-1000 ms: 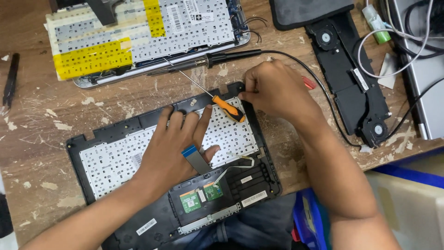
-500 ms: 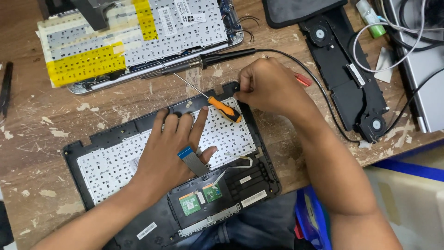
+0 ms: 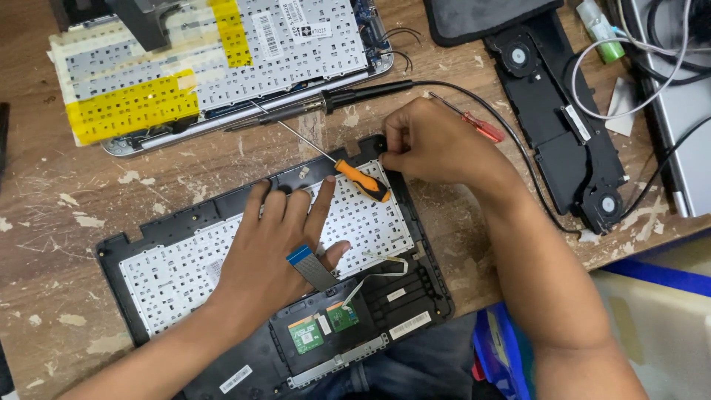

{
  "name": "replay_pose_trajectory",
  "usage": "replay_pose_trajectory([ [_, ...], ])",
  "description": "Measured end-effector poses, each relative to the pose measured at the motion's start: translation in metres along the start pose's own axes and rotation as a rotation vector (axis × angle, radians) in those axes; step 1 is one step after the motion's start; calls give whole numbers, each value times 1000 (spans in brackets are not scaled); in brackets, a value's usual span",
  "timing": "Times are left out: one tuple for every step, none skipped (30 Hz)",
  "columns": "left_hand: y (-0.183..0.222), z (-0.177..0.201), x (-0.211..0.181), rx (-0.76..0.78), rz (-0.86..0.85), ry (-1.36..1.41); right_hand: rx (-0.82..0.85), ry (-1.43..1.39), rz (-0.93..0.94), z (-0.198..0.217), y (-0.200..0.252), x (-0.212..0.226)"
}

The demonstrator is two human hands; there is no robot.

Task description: Placing a replacement keyboard into a laptop chassis and securing it using a soldering iron to melt plastic rivets.

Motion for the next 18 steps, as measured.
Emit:
replay_pose_trajectory([
  [0,0,0,1,0,1,1,0,-1,0,-1,-2],
  [0,0,0,-7,-2,-5,12,-39,-32,-1,-2,-6],
  [0,0,0,-14,-4,-11,23,-79,-63,-2,-3,-9],
  [1,0,0,-16,-3,-9,23,-76,-63,-1,-3,-9],
  [1,0,0,-25,-3,3,25,-107,-59,-2,-4,-10],
  [1,0,0,-34,-4,14,25,-136,-53,-1,-4,-10],
  [1,-1,0,-37,-3,14,24,-133,-52,0,-3,-5],
  [1,-1,-1,-25,-1,22,13,-177,-111,1,-1,-2],
  [2,-2,-1,-14,2,30,2,-222,-170,2,0,1],
  [2,-2,-1,-14,5,28,3,-221,-168,1,0,-2],
  [2,-1,-1,-22,-4,-17,7,-230,-135,1,-2,-3],
  [2,-1,-2,-28,-15,-61,10,-240,-105,0,-2,-5],
  [3,-1,-2,-28,-15,-60,11,-240,-105,0,-2,-5],
  [3,0,-1,-30,-9,-2,13,-243,-129,0,-2,-6],
  [3,1,0,-32,-3,57,14,-246,-154,0,-3,-7],
  [3,1,-1,-32,-2,57,15,-245,-153,0,-3,-8],
  [3,1,-1,-41,-3,25,11,-232,-143,0,-3,-8],
  [3,1,-2,-51,-6,-6,5,-219,-132,0,-3,-9],
])
Point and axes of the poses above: each hand's wrist, its own y-axis away from the middle knuckle, its own z-axis out of the back of the hand, x = y × z, the point moved 4 cm from there along -y, towards the middle knuckle, and after that the axes turned 13 degrees about z, right-handed, at the moved point
